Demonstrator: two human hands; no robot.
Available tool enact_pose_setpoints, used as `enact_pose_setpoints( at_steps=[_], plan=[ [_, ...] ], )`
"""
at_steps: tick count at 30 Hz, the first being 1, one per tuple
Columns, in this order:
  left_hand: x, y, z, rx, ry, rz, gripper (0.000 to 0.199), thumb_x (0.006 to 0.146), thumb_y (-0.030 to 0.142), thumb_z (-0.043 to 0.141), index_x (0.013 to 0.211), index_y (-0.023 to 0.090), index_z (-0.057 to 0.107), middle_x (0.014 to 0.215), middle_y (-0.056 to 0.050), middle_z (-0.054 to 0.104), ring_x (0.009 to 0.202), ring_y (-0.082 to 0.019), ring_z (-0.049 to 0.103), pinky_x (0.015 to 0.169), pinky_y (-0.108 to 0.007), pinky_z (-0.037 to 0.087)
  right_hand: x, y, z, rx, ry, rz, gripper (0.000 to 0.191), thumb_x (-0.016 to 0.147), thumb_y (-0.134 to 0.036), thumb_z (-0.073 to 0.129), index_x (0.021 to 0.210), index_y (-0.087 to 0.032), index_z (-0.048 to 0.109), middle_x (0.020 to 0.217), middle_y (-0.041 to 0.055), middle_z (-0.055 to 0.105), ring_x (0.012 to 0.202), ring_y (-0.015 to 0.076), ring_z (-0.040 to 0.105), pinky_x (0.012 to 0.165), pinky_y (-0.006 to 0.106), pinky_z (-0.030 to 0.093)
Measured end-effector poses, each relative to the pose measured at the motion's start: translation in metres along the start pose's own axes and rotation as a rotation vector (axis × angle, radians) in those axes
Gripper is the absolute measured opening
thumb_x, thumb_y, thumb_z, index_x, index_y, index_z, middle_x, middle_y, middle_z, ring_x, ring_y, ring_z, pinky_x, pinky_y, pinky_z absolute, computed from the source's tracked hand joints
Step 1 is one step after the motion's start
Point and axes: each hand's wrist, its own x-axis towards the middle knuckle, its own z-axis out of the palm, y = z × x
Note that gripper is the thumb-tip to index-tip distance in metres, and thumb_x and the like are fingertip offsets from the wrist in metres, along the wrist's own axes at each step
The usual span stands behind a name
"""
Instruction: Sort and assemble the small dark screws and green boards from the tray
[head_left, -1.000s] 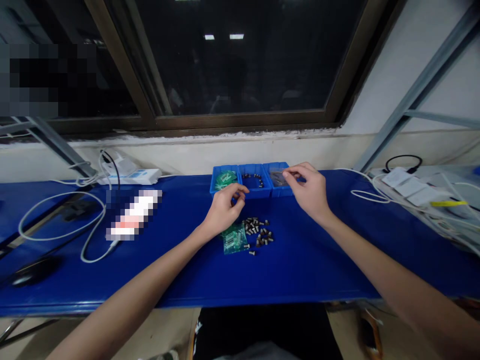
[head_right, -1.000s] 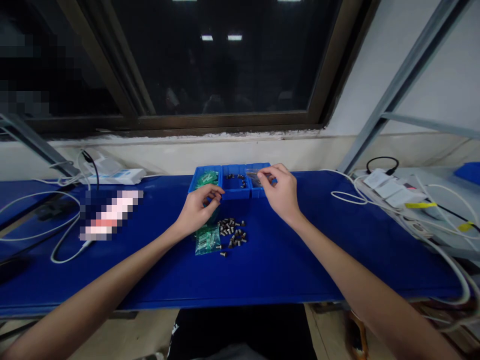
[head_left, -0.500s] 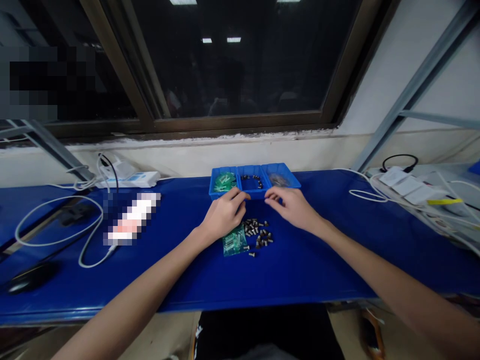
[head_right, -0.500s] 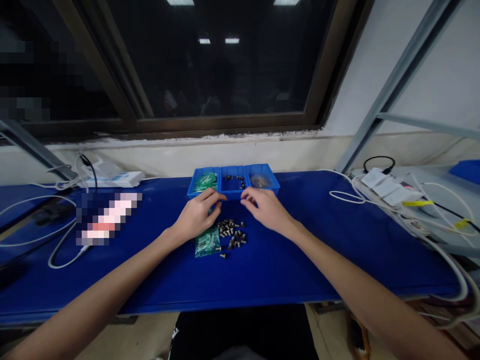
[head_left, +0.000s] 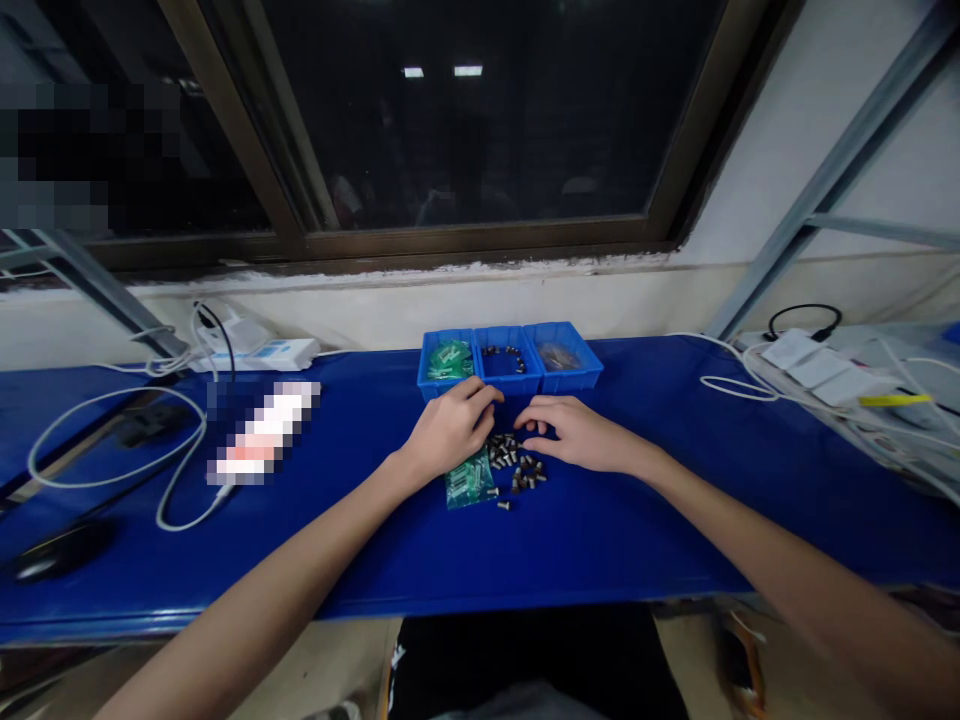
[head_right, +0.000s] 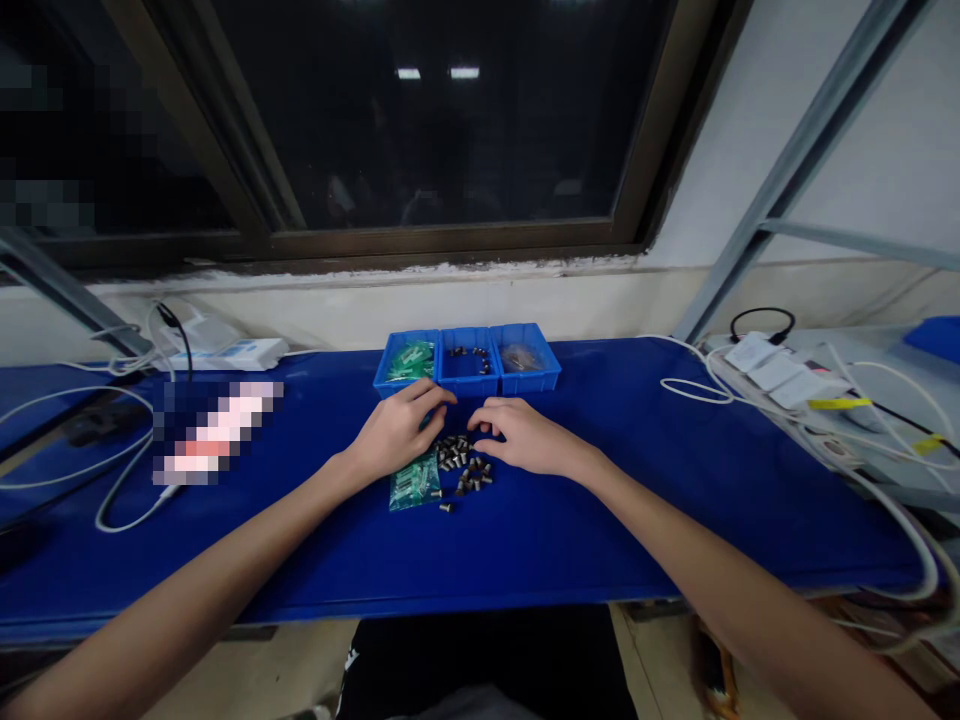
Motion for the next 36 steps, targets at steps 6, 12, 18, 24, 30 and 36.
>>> enact_pose_setpoints(
  at_steps=[6,12,18,24,30,36],
  plan=[
    [0.0,0.0,0.001,-0.009,-0.013,-0.006,0.023,0.096,0.017,0.041,0.111,0.019,0.059,0.106,-0.006,0.061,0.091,-0.018,0.062,0.074,-0.031,0.054,0.002,0.003,-0.001,-0.009,-0.005,0.027,0.019,0.083,-0.015,0.068,0.102,-0.019,0.065,0.084,0.0021,0.064,0.074,0.015,0.06,0.072,0.03,0.047],
    [-0.001,-0.001,0.002,-0.02,-0.021,0.018,0.023,0.096,0.017,0.042,0.111,0.018,0.059,0.106,-0.007,0.061,0.091,-0.019,0.062,0.075,-0.031,0.054,0.003,0.007,-0.001,0.066,0.029,0.067,0.018,0.081,-0.012,0.067,0.097,-0.019,0.068,0.077,0.001,0.065,0.067,0.0142,0.06,0.064,0.027,0.047],
    [-0.001,-0.002,0.002,-0.038,-0.014,0.036,0.023,0.096,0.016,0.042,0.11,0.018,0.06,0.106,-0.007,0.061,0.091,-0.018,0.062,0.075,-0.031,0.054,0.003,0.004,-0.005,0.173,0.044,0.15,0.011,0.078,-0.01,0.067,0.084,-0.018,0.068,0.074,0.0006,0.066,0.064,0.0135,0.061,0.061,0.026,0.049],
    [-0.001,0.002,-0.001,-0.01,-0.028,0.116,0.02,0.096,0.026,0.048,0.109,0.017,0.062,0.101,-0.008,0.061,0.094,-0.019,0.061,0.075,-0.031,0.054,0.005,0.003,-0.003,0.417,0.211,0.209,0.013,0.078,-0.019,0.069,0.09,-0.018,0.066,0.079,0.0015,0.062,0.073,0.0152,0.061,0.069,0.031,0.052],
    [-0.003,0.009,0.0,-0.049,-0.003,0.133,0.022,0.095,0.037,0.054,0.101,0.018,0.063,0.094,-0.006,0.061,0.085,-0.017,0.062,0.07,-0.027,0.052,0.007,-0.018,0.003,0.652,0.358,0.194,0.017,0.077,-0.021,0.07,0.092,-0.019,0.062,0.084,0.0012,0.059,0.08,0.0153,0.06,0.075,0.031,0.052],
    [-0.003,0.012,0.003,-0.086,0.045,0.104,0.025,0.097,0.038,0.049,0.093,0.017,0.063,0.084,-0.004,0.06,0.074,-0.014,0.06,0.062,-0.023,0.048,0.009,-0.027,0.014,0.774,0.398,0.295,0.027,0.074,-0.022,0.073,0.097,-0.02,0.059,0.084,0.0005,0.057,0.075,0.0142,0.059,0.073,0.032,0.054]
  ],
)
